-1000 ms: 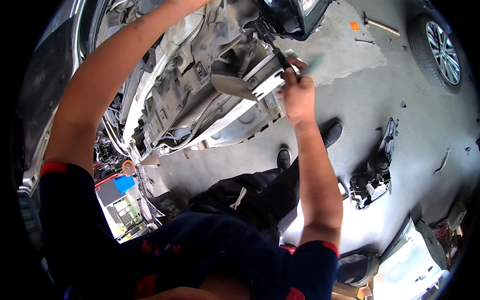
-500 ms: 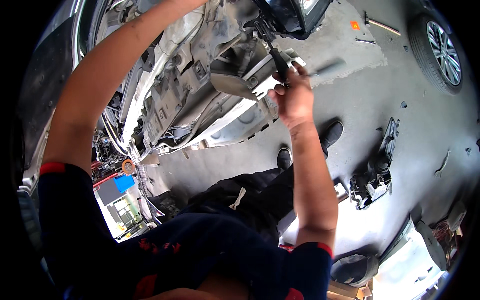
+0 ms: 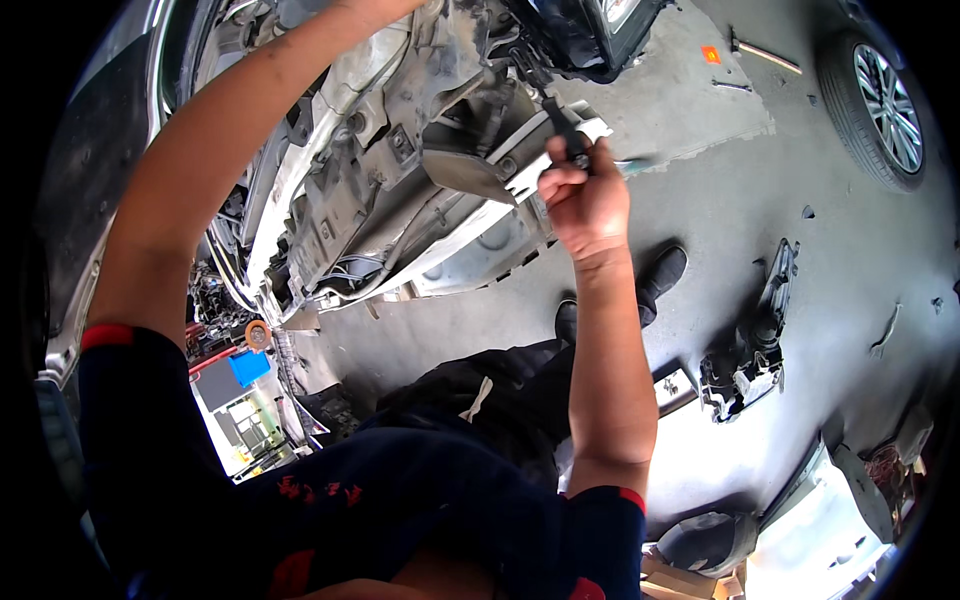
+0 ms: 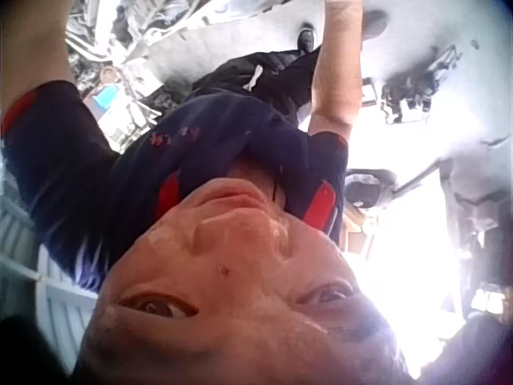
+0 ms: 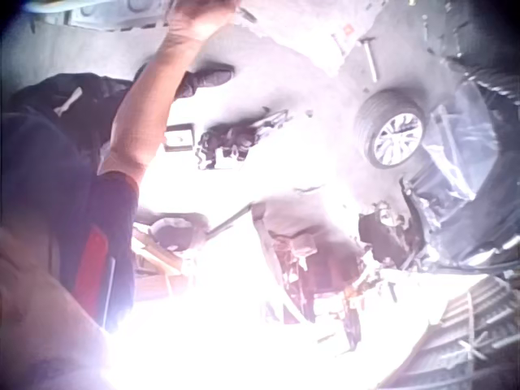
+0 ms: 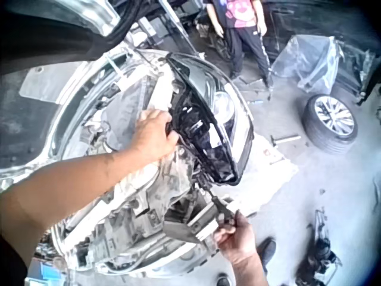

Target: The person removes a headlight assembly from a car using hand tools, sets the headlight down, and then pulls and bends the front fender panel by hand.

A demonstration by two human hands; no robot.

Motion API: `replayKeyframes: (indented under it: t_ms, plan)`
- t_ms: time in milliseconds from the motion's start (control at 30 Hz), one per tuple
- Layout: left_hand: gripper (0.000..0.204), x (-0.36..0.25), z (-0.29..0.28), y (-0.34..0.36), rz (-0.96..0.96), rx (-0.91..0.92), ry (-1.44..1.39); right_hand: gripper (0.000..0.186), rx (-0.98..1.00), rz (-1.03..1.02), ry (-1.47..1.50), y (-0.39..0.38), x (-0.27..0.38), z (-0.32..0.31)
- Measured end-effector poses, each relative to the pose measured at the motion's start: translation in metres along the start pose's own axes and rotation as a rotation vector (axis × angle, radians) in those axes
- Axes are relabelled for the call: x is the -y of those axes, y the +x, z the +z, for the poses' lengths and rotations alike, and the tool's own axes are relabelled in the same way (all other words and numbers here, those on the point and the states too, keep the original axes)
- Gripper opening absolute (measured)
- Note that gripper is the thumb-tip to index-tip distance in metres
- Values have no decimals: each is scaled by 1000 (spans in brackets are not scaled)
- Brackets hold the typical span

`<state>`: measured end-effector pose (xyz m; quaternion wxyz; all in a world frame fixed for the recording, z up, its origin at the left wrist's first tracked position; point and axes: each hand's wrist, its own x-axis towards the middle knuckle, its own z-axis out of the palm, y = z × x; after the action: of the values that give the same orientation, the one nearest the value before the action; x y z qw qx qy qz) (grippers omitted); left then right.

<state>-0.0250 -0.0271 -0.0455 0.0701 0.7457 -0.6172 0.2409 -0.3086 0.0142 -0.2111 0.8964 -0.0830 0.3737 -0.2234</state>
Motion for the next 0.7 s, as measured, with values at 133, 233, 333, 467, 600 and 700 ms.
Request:
replayKeyframes:
  t_ms: [133,233,333,467,600,700]
  plan:
    - [34,-1,7,0,10,-24,-6,17,-41,-188,-344,-2,-8,-3]
    - [35,-7,2,3,-5,-1,-16,13,70,-820,-1056,9,-11,-31]
    - [36,-1,2,-2,-33,13,-5,15,171,-120,-269,12,0,-24]
    - [36,-10,-5,2,-90,43,-6,18,399,209,412,16,2,-33]
    - [37,-7,-15,1,-146,86,8,20,81,23,-2,1,-1,1]
    - [40,-15,-13,8,-104,68,-70,19,36,-613,-813,20,-20,-34]
